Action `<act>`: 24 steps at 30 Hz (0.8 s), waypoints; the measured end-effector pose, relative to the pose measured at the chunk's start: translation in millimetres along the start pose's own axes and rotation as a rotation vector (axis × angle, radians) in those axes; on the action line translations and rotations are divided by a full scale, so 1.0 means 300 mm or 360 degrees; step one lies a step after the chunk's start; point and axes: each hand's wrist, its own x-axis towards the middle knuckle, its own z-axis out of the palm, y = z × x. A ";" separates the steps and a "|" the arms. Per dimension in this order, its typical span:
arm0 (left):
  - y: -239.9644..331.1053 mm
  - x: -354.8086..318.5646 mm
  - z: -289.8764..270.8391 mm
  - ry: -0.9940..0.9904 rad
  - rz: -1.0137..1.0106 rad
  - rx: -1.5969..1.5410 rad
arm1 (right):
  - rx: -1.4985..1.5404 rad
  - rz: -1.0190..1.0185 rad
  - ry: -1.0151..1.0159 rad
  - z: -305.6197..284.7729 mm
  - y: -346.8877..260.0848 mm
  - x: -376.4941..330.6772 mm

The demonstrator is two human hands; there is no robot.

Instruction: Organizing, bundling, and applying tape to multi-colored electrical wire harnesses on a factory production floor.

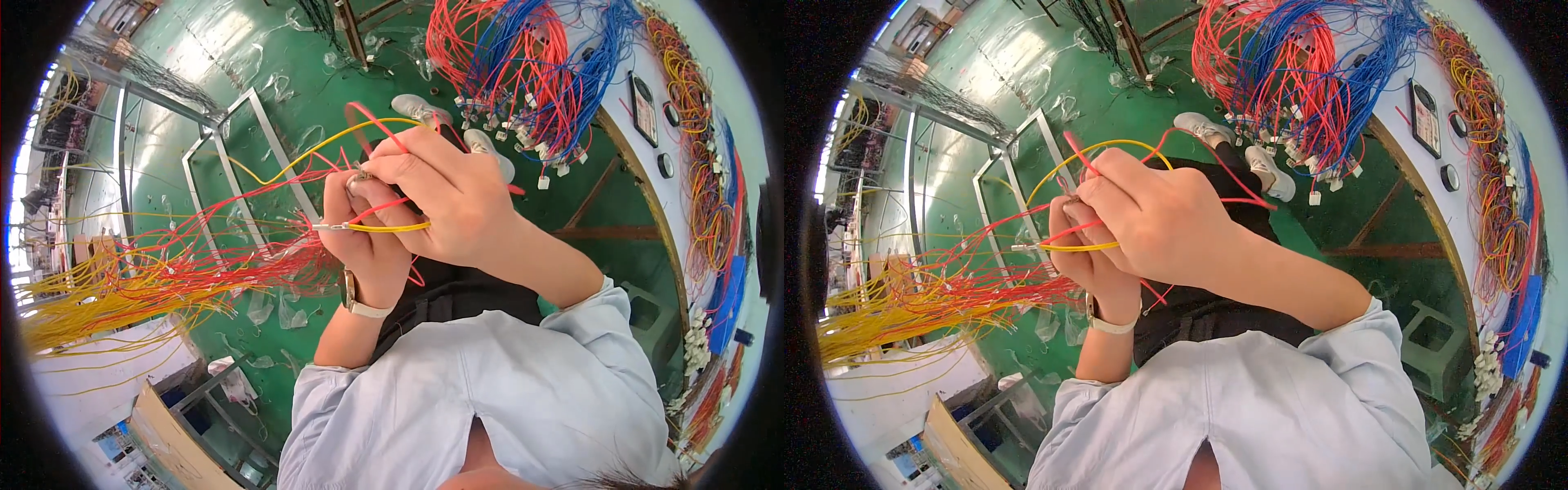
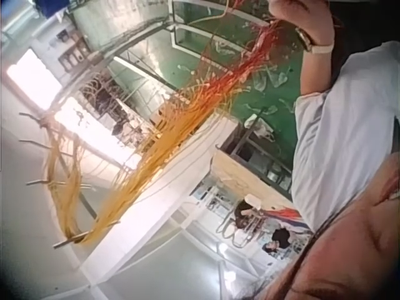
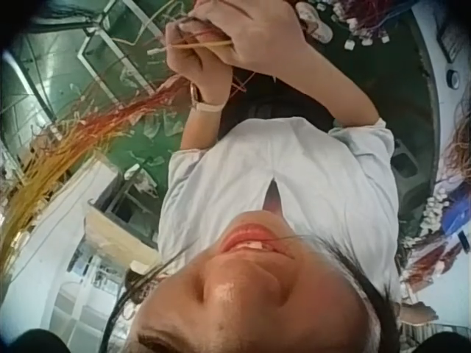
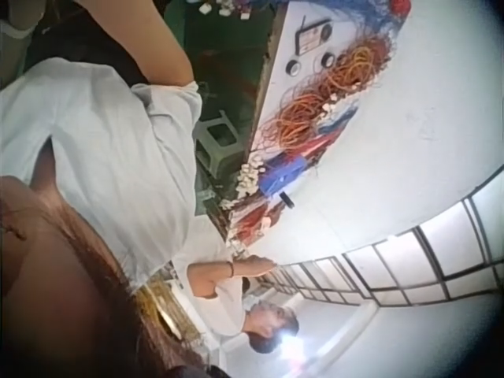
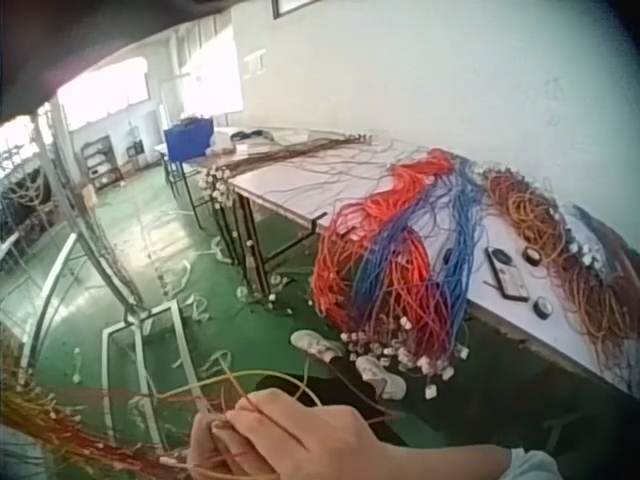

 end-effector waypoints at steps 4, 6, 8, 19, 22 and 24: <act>-0.014 -0.014 0.014 0.0062 0.0160 0.0060 | -0.0124 -0.0020 0.0048 0.015 -0.008 -0.014; -0.017 -0.021 0.008 0.0006 0.0043 0.0004 | -0.0163 -0.0018 0.0048 0.016 -0.021 -0.012; -0.014 -0.022 0.026 0.0141 -0.0250 -0.0277 | -0.0213 0.0122 -0.0021 0.013 -0.038 -0.009; -0.028 -0.003 -0.005 0.0012 -0.0002 0.0020 | 0.0109 0.0196 -0.0195 -0.009 0.021 0.005; -0.071 -0.013 -0.094 -0.0214 -0.0225 0.0319 | 0.0454 0.0573 -0.0371 -0.062 0.115 0.000; -0.106 0.000 -0.218 0.0082 -0.0100 0.0736 | 0.0459 0.0808 -0.0265 -0.116 0.200 -0.016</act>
